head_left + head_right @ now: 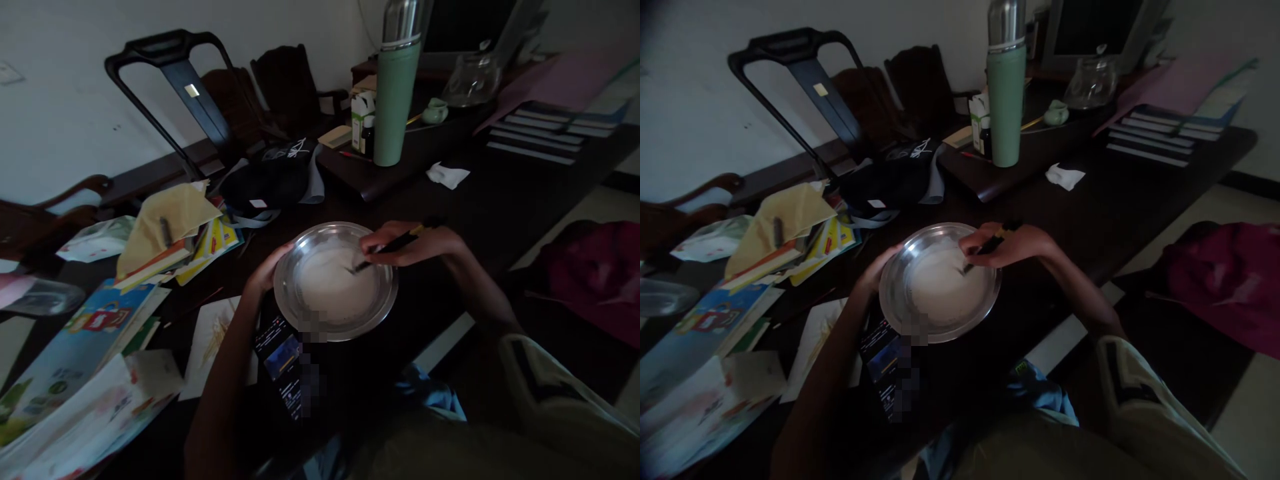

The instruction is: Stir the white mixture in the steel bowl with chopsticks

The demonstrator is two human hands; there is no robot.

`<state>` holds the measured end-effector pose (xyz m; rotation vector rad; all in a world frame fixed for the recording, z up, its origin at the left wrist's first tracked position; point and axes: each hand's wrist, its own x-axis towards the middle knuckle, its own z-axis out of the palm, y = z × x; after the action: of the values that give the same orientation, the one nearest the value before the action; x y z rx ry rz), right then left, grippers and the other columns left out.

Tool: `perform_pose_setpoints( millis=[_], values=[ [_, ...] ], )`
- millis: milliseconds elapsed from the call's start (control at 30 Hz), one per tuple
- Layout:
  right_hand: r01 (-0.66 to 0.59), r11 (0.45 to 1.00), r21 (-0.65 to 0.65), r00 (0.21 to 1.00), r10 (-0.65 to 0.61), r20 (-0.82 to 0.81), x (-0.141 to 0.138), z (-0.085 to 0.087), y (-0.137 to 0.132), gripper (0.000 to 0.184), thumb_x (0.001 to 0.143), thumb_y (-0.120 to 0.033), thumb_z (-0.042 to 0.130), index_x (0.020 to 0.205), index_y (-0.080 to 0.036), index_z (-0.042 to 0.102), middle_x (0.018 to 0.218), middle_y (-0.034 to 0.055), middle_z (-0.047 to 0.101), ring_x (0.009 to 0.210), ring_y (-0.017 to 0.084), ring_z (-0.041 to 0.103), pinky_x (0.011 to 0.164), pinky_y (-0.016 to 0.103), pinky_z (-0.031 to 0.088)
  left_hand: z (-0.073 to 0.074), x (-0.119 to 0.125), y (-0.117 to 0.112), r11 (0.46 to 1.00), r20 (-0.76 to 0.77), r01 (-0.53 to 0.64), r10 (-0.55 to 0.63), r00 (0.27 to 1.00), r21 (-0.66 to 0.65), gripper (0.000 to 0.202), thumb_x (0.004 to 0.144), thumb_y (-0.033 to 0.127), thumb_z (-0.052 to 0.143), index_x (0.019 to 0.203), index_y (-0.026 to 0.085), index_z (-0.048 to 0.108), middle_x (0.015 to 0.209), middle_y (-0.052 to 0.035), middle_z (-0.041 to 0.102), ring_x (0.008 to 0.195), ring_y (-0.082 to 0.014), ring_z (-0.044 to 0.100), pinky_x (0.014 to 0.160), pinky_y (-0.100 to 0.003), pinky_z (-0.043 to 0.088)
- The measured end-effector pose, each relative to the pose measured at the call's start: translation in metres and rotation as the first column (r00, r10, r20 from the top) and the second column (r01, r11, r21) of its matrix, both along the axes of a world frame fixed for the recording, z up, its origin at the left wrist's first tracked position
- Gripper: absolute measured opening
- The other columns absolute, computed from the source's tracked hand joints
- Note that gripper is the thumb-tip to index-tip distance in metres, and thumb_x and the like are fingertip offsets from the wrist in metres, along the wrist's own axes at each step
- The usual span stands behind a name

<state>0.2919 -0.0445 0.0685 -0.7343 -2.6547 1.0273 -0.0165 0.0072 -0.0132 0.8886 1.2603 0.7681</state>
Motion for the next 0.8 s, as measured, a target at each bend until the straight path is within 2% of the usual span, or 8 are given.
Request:
perform_pose_setpoints(
  millis=[133, 200, 267, 367, 467, 567, 700, 800],
  values=[
    [-0.199, 0.977, -0.08, 0.98, 0.2, -0.001, -0.016, -0.006, -0.005, 0.024, 0.098, -0.033, 0.049, 0.095, -0.013, 0.061, 0.087, 0.002, 0.065, 0.08, 0.009, 0.06, 0.073, 0.019, 0.044, 0.002, 0.0, -0.001, 1.0, -0.005, -0.007, 0.007, 1.0, -0.002, 0.021, 0.077, 0.036, 0.07, 0.088, 0.019, 0.072, 0.068, 0.0007, 0.071, 0.062, -0.015, 0.064, 0.062, -0.024, 0.052],
    [-0.142, 0.989, -0.041, 0.989, 0.14, -0.046, -0.029, -0.016, -0.003, 0.027, 0.099, -0.035, 0.045, 0.106, -0.013, 0.059, 0.097, 0.0045, 0.065, 0.085, 0.01, 0.058, 0.075, 0.022, 0.044, 0.002, 0.0, -0.001, 1.0, -0.006, -0.003, 0.003, 1.0, -0.006, 0.021, 0.078, 0.036, 0.068, 0.09, 0.019, 0.072, 0.068, 0.0006, 0.071, 0.062, -0.0153, 0.064, 0.061, -0.024, 0.051],
    [-0.038, 0.999, 0.012, 0.996, 0.039, -0.077, -0.029, -0.021, 0.001, 0.029, 0.1, -0.036, 0.042, 0.105, -0.012, 0.057, 0.099, 0.0065, 0.063, 0.086, 0.012, 0.055, 0.078, 0.026, 0.043, 0.001, 0.0, -0.001, 1.0, -0.001, 0.002, -0.002, 1.0, -0.002, 0.022, 0.079, 0.036, 0.067, 0.091, 0.019, 0.072, 0.068, 0.001, 0.071, 0.063, -0.0154, 0.065, 0.063, -0.024, 0.051],
    [0.05, 0.998, 0.043, 0.996, -0.047, -0.078, -0.009, -0.012, 0.005, 0.025, 0.1, -0.033, 0.042, 0.097, -0.012, 0.055, 0.09, 0.0049, 0.06, 0.081, 0.012, 0.053, 0.078, 0.027, 0.042, 0.0, 0.0, 0.0, 1.0, 0.009, 0.001, -0.001, 1.0, 0.016, 0.021, 0.079, 0.034, 0.067, 0.092, 0.018, 0.071, 0.071, 0.002, 0.071, 0.065, -0.0144, 0.065, 0.064, -0.023, 0.051],
    [-0.103, 0.994, -0.029, 0.994, 0.102, -0.027, 0.001, -0.001, 0.001, 0.021, 0.098, -0.03, 0.047, 0.09, -0.014, 0.058, 0.081, 0.0015, 0.061, 0.076, 0.009, 0.056, 0.076, 0.022, 0.044, 0.001, 0.001, 0.0, 1.0, 0.014, -0.007, 0.006, 1.0, 0.014, 0.019, 0.079, 0.032, 0.066, 0.092, 0.019, 0.072, 0.07, 0.0021, 0.071, 0.065, -0.0146, 0.065, 0.063, -0.023, 0.051],
    [-0.244, 0.966, -0.089, 0.97, 0.243, -0.024, -0.019, -0.007, -0.006, 0.019, 0.097, -0.031, 0.049, 0.094, -0.015, 0.06, 0.086, 0.0013, 0.065, 0.079, 0.009, 0.059, 0.074, 0.02, 0.046, 0.002, 0.001, -0.001, 1.0, 0.017, 0.001, 0.0, 1.0, -0.011, 0.019, 0.081, 0.032, 0.063, 0.092, 0.019, 0.073, 0.064, 0.0013, 0.069, 0.065, -0.0169, 0.065, 0.064, -0.025, 0.052],
    [-0.076, 0.997, 0.006, 0.993, 0.076, -0.093, -0.04, -0.024, -0.005, 0.022, 0.101, -0.034, 0.041, 0.102, -0.017, 0.055, 0.095, 0.0039, 0.061, 0.084, 0.011, 0.055, 0.077, 0.025, 0.042, 0.003, 0.001, -0.002, 1.0, 0.027, 0.003, -0.003, 1.0, -0.018, 0.017, 0.082, 0.032, 0.064, 0.091, 0.02, 0.072, 0.064, 0.0019, 0.069, 0.063, -0.0157, 0.065, 0.064, -0.024, 0.052],
    [0.054, 0.997, 0.057, 0.993, -0.047, -0.109, -0.021, -0.019, 0.001, 0.021, 0.1, -0.033, 0.041, 0.092, -0.016, 0.052, 0.086, 0.003, 0.057, 0.078, 0.012, 0.051, 0.074, 0.027, 0.04, 0.001, 0.001, -0.002, 1.0, 0.029, -0.004, 0.004, 1.0, -0.017, 0.013, 0.081, 0.032, 0.064, 0.085, 0.021, 0.071, 0.066, 0.0017, 0.07, 0.061, -0.0146, 0.063, 0.061, -0.023, 0.051]
  ],
)
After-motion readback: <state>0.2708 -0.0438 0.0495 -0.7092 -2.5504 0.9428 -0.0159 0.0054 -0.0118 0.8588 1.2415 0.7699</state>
